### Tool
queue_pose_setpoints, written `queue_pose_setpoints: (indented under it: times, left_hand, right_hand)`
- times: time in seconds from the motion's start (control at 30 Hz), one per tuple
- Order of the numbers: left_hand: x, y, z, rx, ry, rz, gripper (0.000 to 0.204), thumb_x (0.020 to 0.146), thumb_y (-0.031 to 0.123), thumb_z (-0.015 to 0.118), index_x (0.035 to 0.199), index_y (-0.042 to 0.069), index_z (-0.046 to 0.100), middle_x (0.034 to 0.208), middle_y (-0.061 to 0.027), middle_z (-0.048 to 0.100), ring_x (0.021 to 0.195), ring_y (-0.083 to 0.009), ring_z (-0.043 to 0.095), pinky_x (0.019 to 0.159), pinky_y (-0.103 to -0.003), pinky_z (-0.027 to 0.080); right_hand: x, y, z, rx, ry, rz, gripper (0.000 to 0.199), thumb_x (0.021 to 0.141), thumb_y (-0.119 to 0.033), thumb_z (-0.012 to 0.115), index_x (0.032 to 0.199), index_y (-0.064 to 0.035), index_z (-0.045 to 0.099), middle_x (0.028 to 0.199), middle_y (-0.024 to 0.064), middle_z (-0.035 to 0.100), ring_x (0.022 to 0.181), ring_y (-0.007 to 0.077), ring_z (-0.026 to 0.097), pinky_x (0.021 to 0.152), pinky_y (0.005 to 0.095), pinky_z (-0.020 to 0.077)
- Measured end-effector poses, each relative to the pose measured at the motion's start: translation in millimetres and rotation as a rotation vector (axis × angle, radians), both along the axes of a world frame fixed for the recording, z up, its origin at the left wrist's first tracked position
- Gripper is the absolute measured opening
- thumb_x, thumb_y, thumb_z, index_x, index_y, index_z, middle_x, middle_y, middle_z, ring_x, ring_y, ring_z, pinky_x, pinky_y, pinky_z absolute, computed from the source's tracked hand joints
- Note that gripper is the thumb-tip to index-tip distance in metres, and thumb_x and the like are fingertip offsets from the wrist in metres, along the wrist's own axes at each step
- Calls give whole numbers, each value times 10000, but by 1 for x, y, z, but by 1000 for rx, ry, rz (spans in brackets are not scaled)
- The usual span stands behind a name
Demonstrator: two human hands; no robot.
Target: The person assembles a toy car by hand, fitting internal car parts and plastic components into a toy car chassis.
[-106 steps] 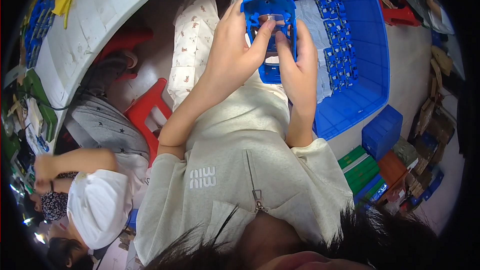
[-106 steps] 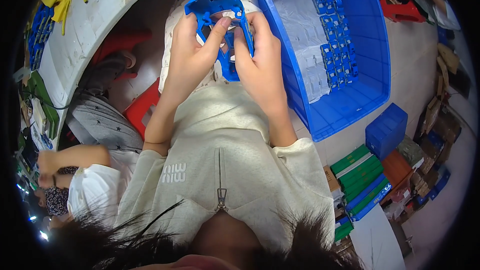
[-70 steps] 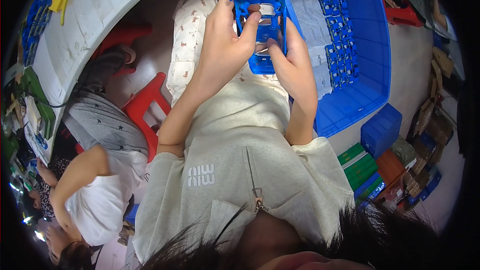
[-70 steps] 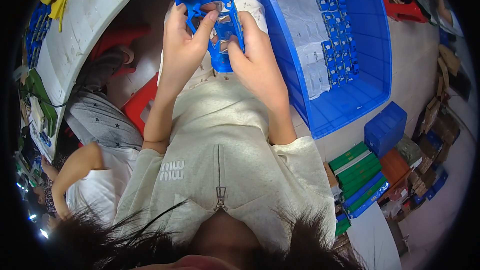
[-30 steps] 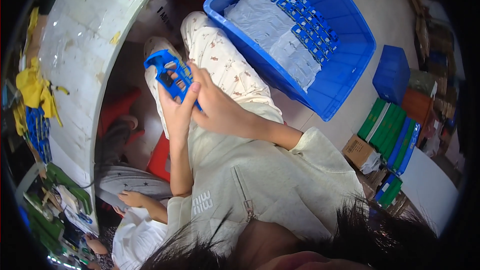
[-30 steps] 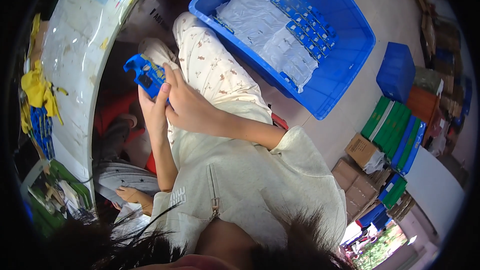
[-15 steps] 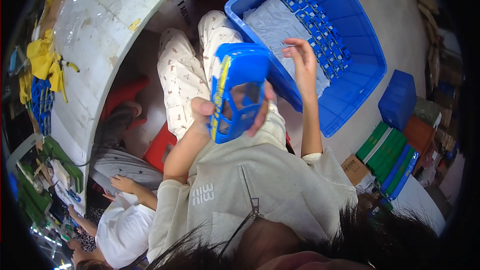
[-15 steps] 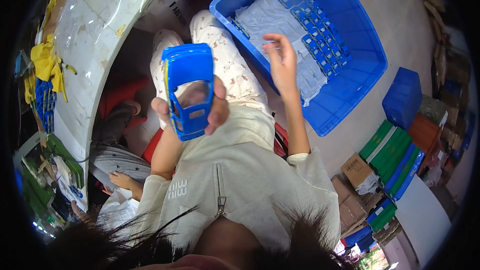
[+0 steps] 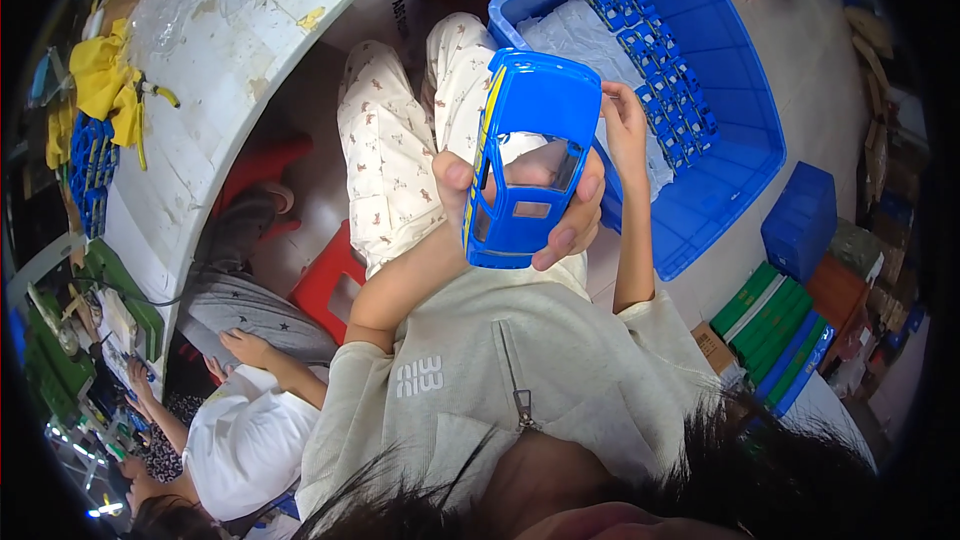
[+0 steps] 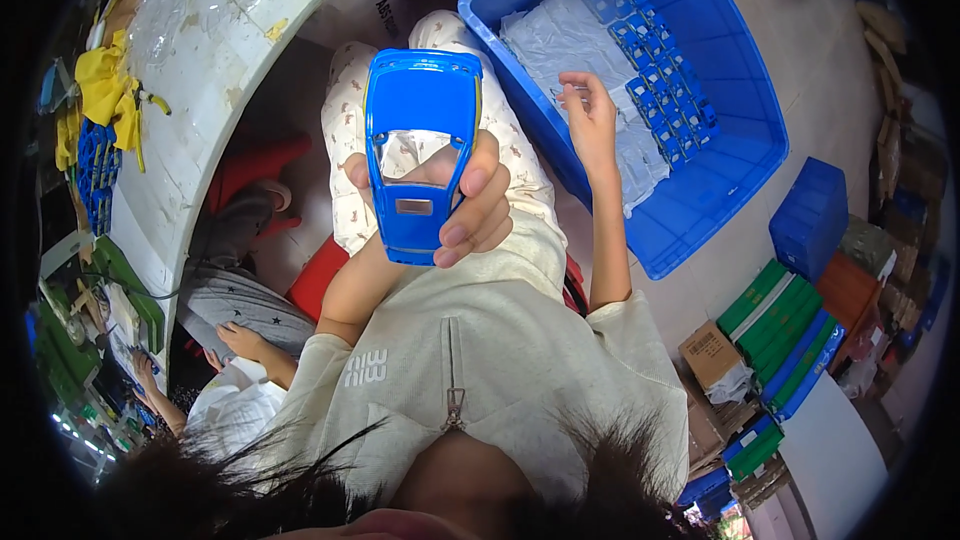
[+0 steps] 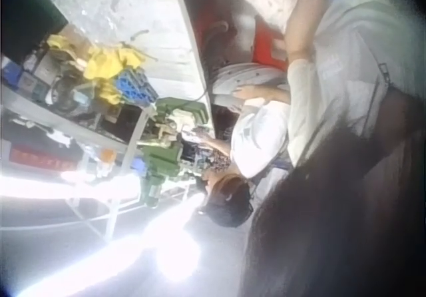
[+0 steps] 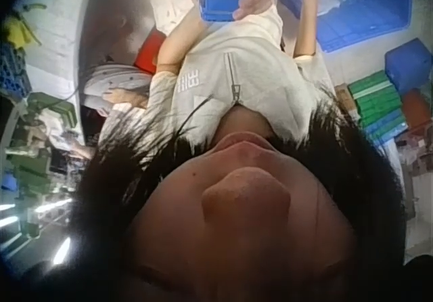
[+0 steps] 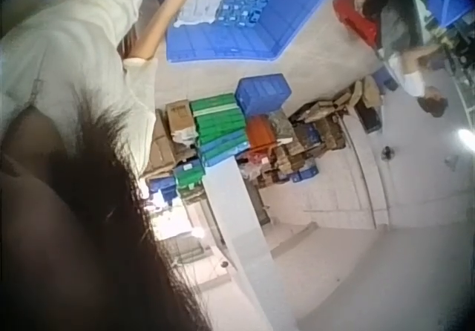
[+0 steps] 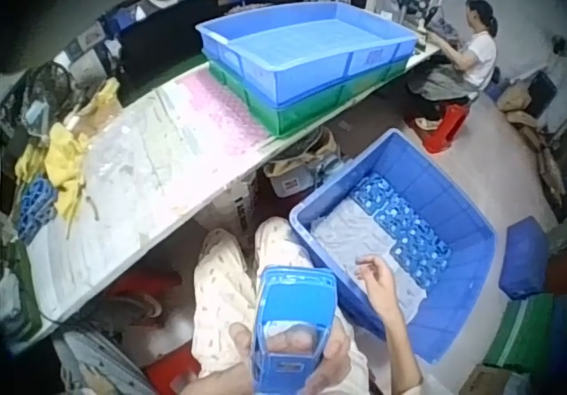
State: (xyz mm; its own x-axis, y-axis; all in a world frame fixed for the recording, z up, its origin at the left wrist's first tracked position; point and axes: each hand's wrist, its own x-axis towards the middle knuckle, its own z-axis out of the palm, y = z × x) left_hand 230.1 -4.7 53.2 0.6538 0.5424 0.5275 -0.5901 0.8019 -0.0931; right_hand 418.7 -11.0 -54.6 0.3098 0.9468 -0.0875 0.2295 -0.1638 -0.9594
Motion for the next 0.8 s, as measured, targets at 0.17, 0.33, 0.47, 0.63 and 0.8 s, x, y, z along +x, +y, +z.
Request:
queue_pose_setpoints:
  times: [0.17, 0.33, 0.47, 0.63, 0.8]
  left_hand:
    - [-5, -1, 4, -25, -21, -5, 744, 561, 508, 579, 1002, -62, 395, 752, -153, 541, 557, -191, 542, 530, -250, 384]
    - [-11, -1, 2, 10, 16, -18, 740, 559, 495, 578, 1011, -58, 384, 759, -168, 530, 571, -210, 534, 537, -252, 394]
    - [-8, -1, 1, 8, 3, -35, 753, 553, 493, 575, 1024, -59, 373, 754, -170, 526, 575, -223, 531, 540, -261, 402]
    - [-10, 17, 13, 75, 55, -6, 699, 572, 469, 557, 994, -64, 394, 785, -184, 506, 561, -246, 530, 525, -296, 422]
    - [-44, 64, 59, 229, -55, 194, 612, 582, 427, 558, 976, -31, 464, 768, -206, 505, 556, -283, 530, 416, -323, 449]
  right_hand:
    - [-14, 5, 18, 40, 7, 32, 176, 846, -109, 479, 966, 0, 548, 929, 74, 586, 753, 127, 563, 667, 255, 460]
    - [-34, 3, 68, 76, 120, 58, 216, 852, -137, 461, 976, 23, 534, 983, 111, 570, 834, 145, 554, 737, 265, 442]
    - [-49, 1, 119, 154, 364, 109, 295, 835, -201, 481, 1007, 36, 512, 994, 142, 558, 859, 164, 549, 754, 274, 434]
    - [-85, 11, 181, 293, 494, 464, 383, 802, -227, 534, 1074, 33, 471, 907, 97, 549, 777, 144, 570, 675, 274, 480]
    - [-143, 33, 258, 45, 470, 579, 322, 785, -98, 573, 1072, 8, 471, 703, -10, 480, 461, 52, 520, 394, 187, 475]
